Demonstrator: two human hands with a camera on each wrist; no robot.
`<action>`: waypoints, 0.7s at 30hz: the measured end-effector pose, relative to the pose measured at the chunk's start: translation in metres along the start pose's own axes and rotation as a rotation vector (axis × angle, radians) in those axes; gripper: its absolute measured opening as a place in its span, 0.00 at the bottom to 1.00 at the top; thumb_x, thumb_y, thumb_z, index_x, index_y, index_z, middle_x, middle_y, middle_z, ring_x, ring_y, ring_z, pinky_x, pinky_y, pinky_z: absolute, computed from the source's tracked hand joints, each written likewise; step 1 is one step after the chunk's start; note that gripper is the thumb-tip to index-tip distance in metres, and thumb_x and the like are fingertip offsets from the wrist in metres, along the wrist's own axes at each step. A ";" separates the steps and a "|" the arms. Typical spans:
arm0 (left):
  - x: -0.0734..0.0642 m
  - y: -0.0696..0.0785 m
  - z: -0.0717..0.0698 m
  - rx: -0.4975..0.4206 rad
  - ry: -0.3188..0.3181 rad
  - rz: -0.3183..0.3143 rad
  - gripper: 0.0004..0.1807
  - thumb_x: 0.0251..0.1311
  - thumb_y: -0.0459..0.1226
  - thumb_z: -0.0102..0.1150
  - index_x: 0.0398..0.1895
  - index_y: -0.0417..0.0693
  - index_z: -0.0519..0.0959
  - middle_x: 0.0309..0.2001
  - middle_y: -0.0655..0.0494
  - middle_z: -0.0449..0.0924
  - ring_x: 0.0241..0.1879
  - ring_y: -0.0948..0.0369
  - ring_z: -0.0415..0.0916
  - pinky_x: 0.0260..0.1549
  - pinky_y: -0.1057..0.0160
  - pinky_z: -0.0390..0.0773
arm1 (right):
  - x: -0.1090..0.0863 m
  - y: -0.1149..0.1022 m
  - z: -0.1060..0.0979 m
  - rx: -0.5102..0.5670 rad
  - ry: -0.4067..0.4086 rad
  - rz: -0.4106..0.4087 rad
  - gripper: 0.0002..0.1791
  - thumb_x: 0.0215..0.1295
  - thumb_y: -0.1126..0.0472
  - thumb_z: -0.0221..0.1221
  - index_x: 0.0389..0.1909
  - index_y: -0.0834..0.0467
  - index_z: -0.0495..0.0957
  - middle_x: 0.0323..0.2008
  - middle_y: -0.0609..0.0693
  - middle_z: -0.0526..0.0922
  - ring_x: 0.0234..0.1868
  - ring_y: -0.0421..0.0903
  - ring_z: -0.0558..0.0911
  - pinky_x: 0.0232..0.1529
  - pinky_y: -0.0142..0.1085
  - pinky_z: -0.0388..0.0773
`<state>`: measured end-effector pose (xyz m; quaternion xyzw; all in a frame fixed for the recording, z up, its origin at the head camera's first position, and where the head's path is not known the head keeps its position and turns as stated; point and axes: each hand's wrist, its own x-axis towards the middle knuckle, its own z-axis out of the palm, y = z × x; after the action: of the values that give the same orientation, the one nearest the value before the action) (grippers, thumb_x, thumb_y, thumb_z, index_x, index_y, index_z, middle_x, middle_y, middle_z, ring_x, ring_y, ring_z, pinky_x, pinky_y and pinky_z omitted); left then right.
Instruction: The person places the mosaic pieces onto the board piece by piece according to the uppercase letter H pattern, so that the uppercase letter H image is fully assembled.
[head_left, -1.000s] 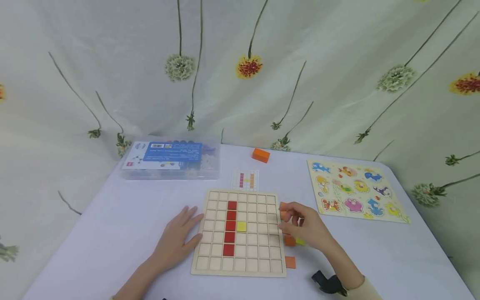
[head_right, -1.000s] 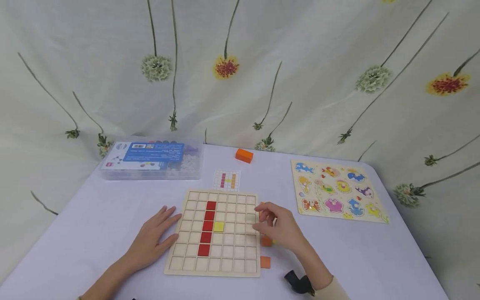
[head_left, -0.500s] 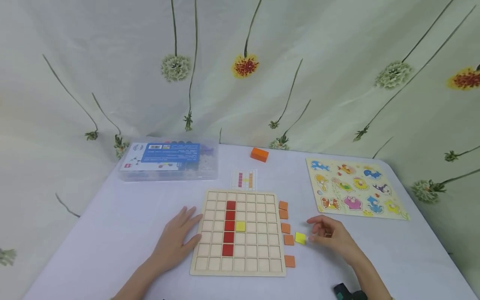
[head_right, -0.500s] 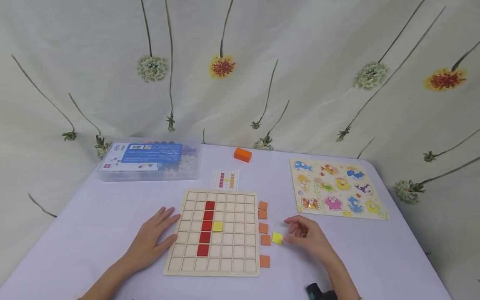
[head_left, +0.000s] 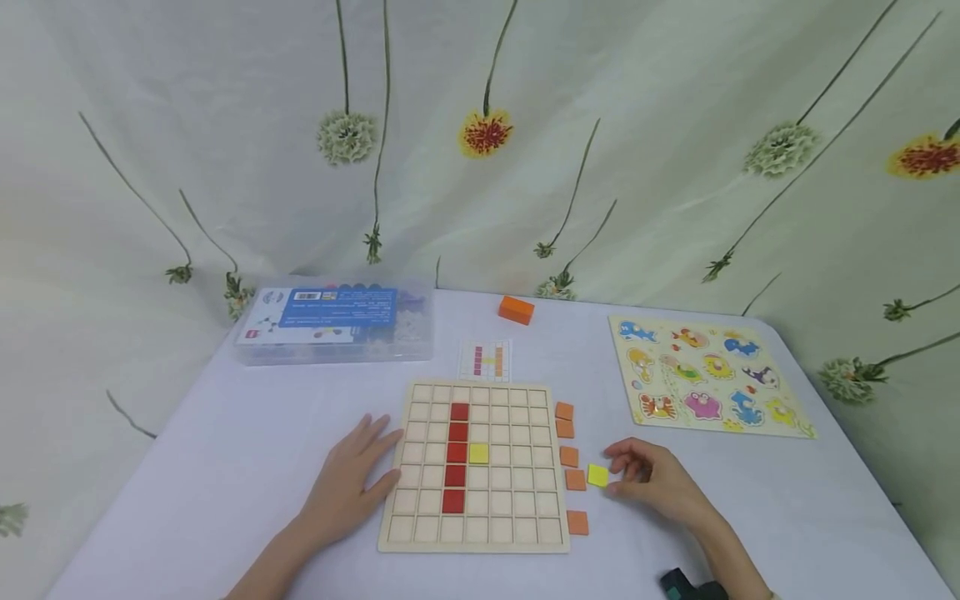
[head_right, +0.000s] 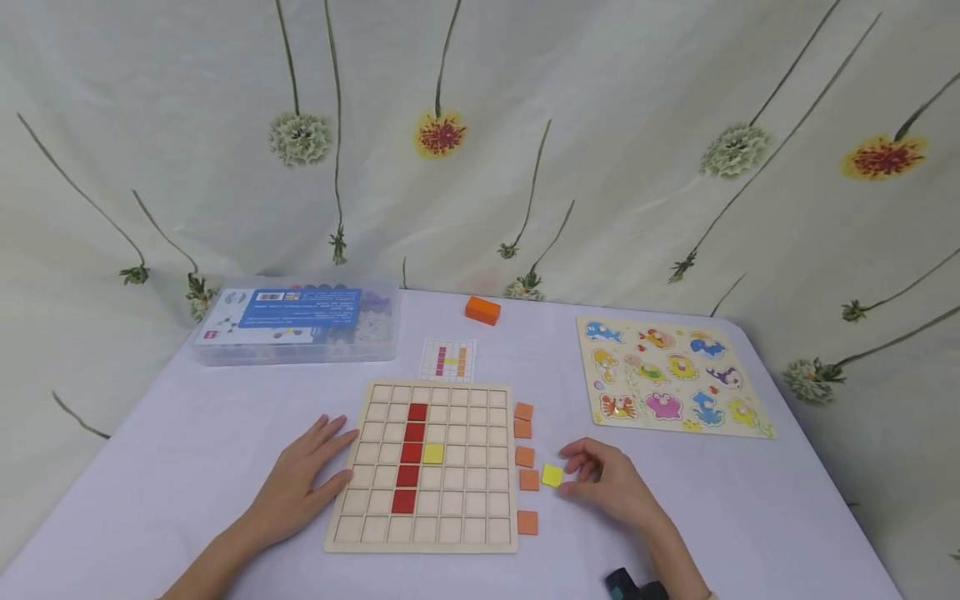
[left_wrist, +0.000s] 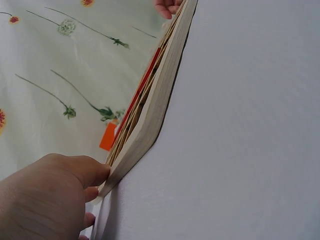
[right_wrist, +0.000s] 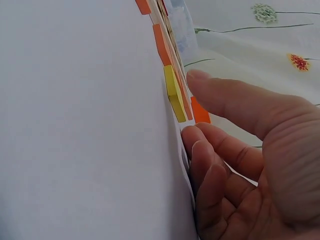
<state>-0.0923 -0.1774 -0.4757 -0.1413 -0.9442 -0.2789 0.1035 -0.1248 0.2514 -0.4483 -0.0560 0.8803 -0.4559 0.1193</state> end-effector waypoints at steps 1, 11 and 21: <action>0.000 0.000 0.000 0.002 0.000 0.000 0.28 0.58 0.39 0.64 0.64 0.47 0.74 0.71 0.44 0.66 0.72 0.40 0.55 0.64 0.32 0.58 | 0.000 0.000 0.001 -0.013 0.005 0.000 0.25 0.47 0.60 0.75 0.47 0.60 0.80 0.33 0.51 0.79 0.30 0.41 0.73 0.31 0.28 0.72; -0.001 -0.002 0.001 0.012 0.026 0.026 0.28 0.58 0.39 0.64 0.63 0.46 0.75 0.69 0.42 0.67 0.71 0.38 0.57 0.63 0.32 0.60 | -0.002 0.000 0.006 -0.120 0.030 -0.040 0.23 0.44 0.59 0.76 0.44 0.55 0.82 0.31 0.47 0.77 0.30 0.40 0.72 0.30 0.27 0.70; -0.001 -0.001 0.001 0.008 0.024 0.024 0.28 0.58 0.39 0.64 0.63 0.46 0.75 0.70 0.43 0.67 0.71 0.39 0.57 0.63 0.33 0.60 | -0.004 -0.001 0.007 -0.176 0.030 -0.094 0.17 0.48 0.60 0.74 0.40 0.53 0.83 0.30 0.45 0.76 0.29 0.38 0.71 0.29 0.26 0.70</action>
<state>-0.0918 -0.1782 -0.4772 -0.1487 -0.9422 -0.2758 0.1188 -0.1192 0.2465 -0.4510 -0.1007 0.9150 -0.3825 0.0791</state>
